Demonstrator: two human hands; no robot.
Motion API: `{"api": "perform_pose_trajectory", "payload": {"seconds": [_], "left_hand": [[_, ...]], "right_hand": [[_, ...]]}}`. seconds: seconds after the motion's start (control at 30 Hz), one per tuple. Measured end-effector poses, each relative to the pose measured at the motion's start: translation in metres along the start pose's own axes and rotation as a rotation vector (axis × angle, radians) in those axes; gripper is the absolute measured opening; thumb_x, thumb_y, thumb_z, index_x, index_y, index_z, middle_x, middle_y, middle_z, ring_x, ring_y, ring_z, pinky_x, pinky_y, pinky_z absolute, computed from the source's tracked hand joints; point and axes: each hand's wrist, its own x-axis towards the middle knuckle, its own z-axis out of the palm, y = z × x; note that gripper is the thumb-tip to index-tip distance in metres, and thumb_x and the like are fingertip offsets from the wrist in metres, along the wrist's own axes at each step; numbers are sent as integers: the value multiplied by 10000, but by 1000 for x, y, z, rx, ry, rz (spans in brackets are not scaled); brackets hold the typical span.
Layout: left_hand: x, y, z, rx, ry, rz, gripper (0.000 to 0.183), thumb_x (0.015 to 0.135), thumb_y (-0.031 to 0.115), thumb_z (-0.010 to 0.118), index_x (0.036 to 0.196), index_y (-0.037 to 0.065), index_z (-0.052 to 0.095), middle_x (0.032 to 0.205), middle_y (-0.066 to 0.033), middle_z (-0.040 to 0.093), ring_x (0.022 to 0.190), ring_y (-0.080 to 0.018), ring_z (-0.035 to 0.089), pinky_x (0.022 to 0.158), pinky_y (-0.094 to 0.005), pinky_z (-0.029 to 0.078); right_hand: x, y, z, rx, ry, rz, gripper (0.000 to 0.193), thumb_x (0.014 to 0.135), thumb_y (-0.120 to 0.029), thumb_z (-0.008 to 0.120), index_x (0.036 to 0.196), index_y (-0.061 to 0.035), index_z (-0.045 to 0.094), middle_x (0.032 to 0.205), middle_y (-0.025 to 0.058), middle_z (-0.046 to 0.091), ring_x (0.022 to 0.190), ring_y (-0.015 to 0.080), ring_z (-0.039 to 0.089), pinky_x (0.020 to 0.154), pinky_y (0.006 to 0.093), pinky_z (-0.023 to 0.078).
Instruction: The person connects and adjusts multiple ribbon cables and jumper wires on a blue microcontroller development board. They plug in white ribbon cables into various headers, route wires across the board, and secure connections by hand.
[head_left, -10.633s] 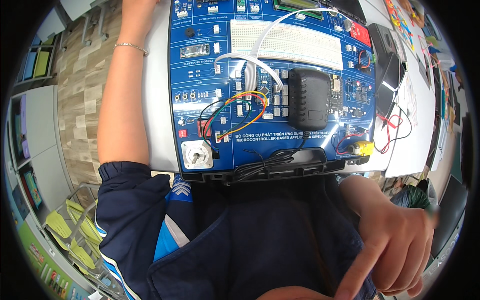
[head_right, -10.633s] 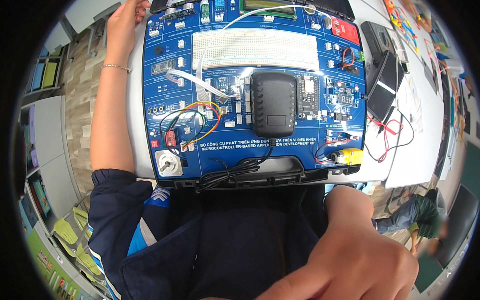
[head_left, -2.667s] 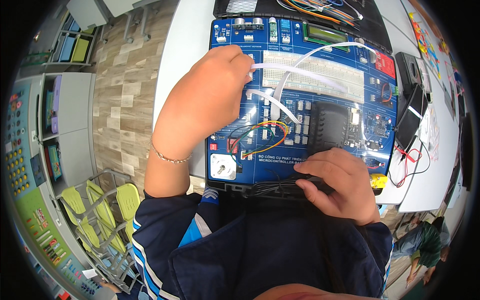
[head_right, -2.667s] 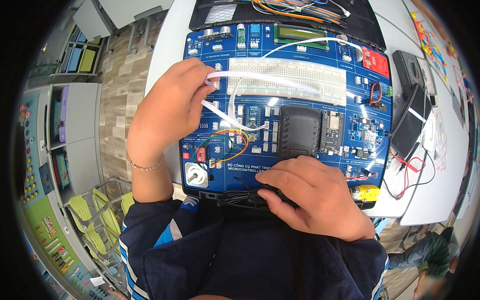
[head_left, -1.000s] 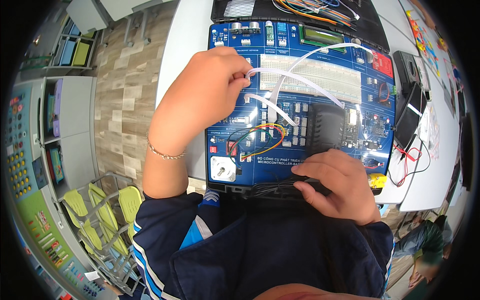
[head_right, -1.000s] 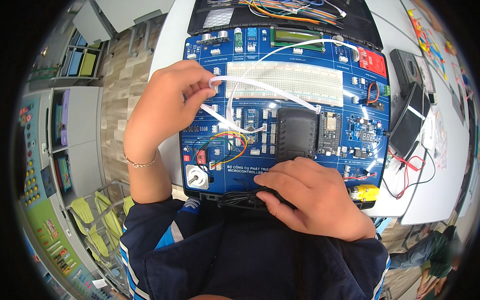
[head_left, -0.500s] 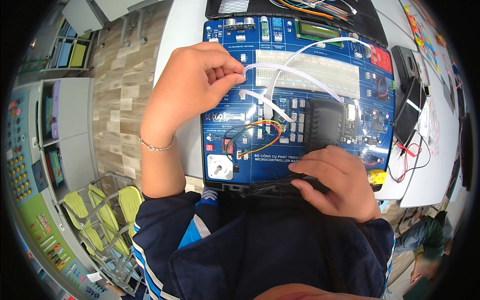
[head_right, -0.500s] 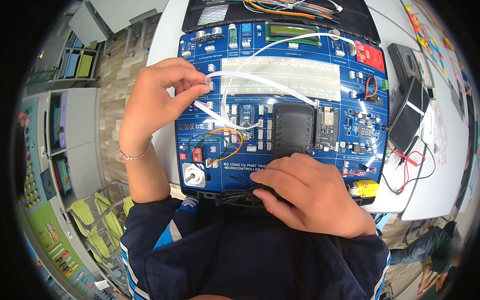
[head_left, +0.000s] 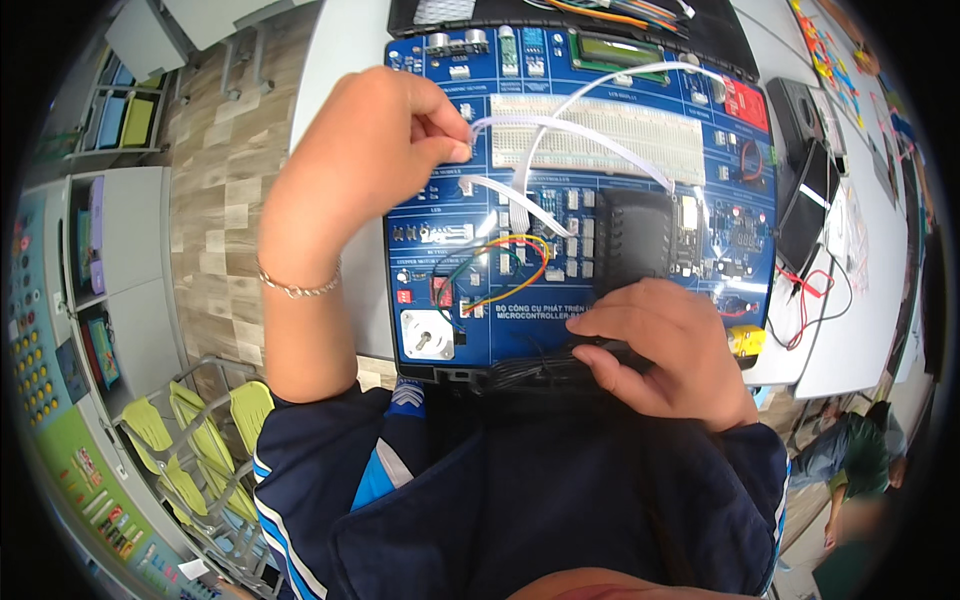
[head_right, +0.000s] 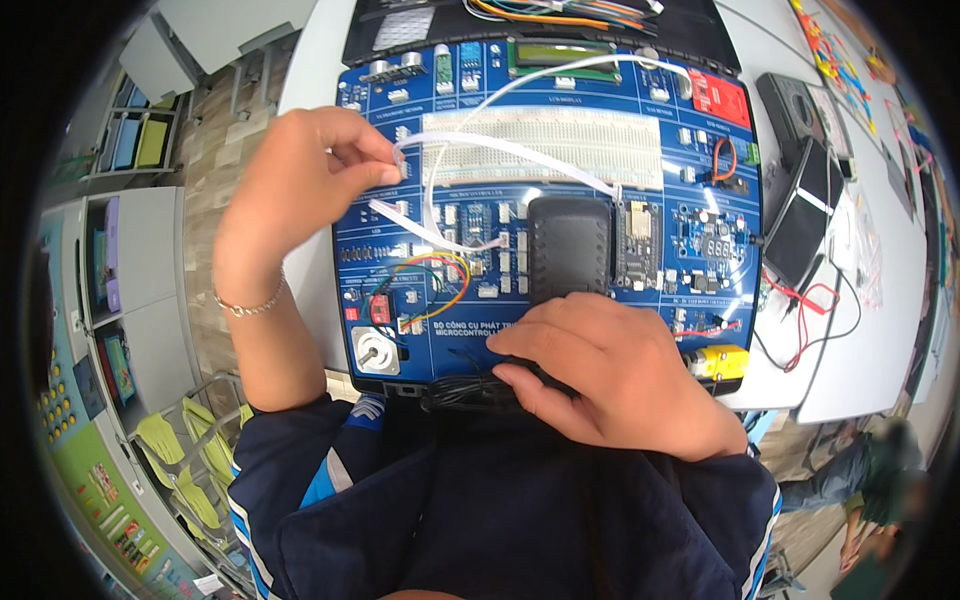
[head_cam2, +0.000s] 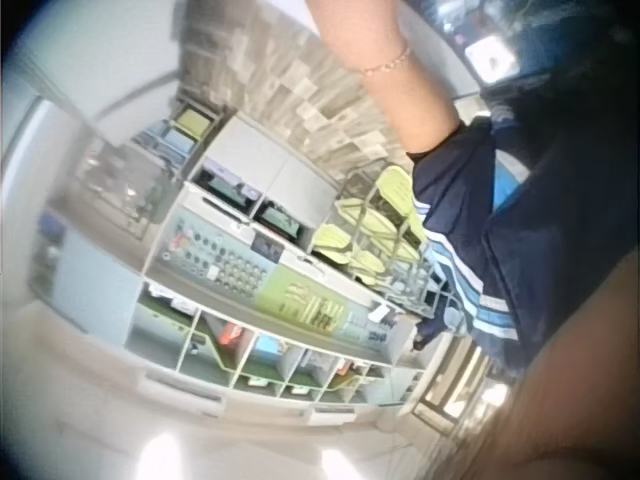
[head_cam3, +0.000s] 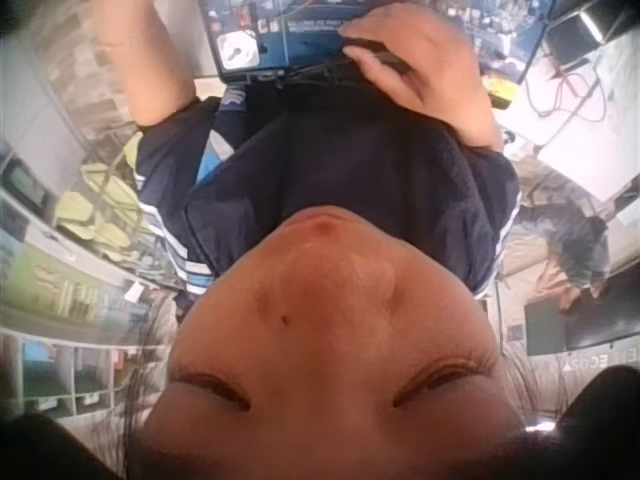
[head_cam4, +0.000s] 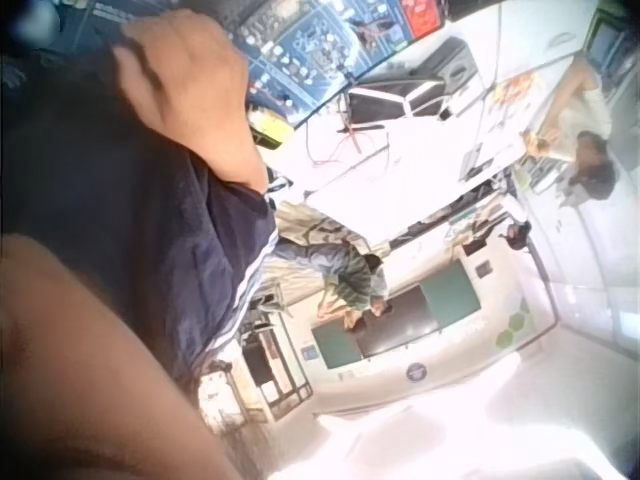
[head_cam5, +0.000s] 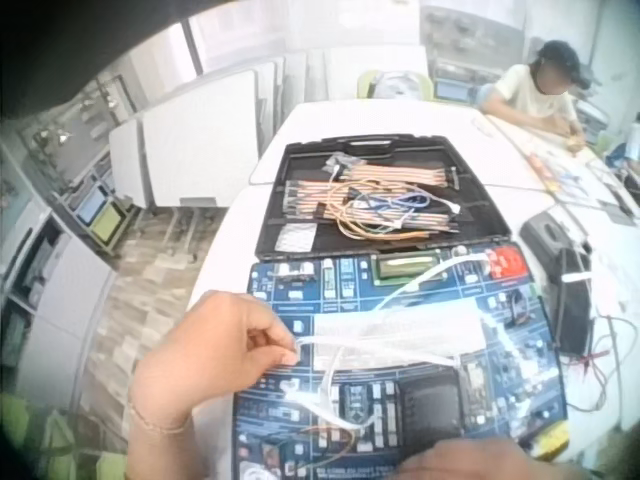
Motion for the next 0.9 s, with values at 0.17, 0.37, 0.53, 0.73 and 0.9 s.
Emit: {"api": "perform_pose_trajectory", "payload": {"seconds": [0.17,0.37,0.53,0.73,0.9], "left_hand": [[3,0,1,-39,-26,1,87,824,41,801,886,12,746,828,-50,718,701,-107,653,647,-256,520],[-3,-30,9,-235,11,169,163,829,49,795,990,56,774,722,16,638,608,-41,511,570,-212,432],[15,-57,5,-331,-85,339,180,821,64,807,1001,67,799,691,32,596,563,-40,362,516,-234,299],[21,-61,6,-336,-109,409,128,856,99,799,974,49,797,650,36,560,562,-41,349,519,-238,271],[19,-56,9,-382,-105,380,107,885,94,765,978,43,778,634,29,558,580,-43,406,524,-239,301]], "right_hand": [[-1,1,1,9,12,6,242,799,-69,815,1025,-70,727,924,94,710,822,277,704,693,359,565],[-2,-5,-12,83,72,118,235,802,-41,811,1028,-50,748,876,76,718,735,204,681,615,298,521],[2,-13,-21,-130,359,246,249,821,-23,785,1065,-26,736,865,37,685,644,91,559,536,217,401],[35,4,-41,-386,310,354,261,855,-89,778,1113,-67,744,818,-3,602,653,85,515,545,233,386],[50,25,-47,-362,160,296,183,874,-88,766,1049,-37,755,825,26,618,630,114,492,557,260,400]]}}
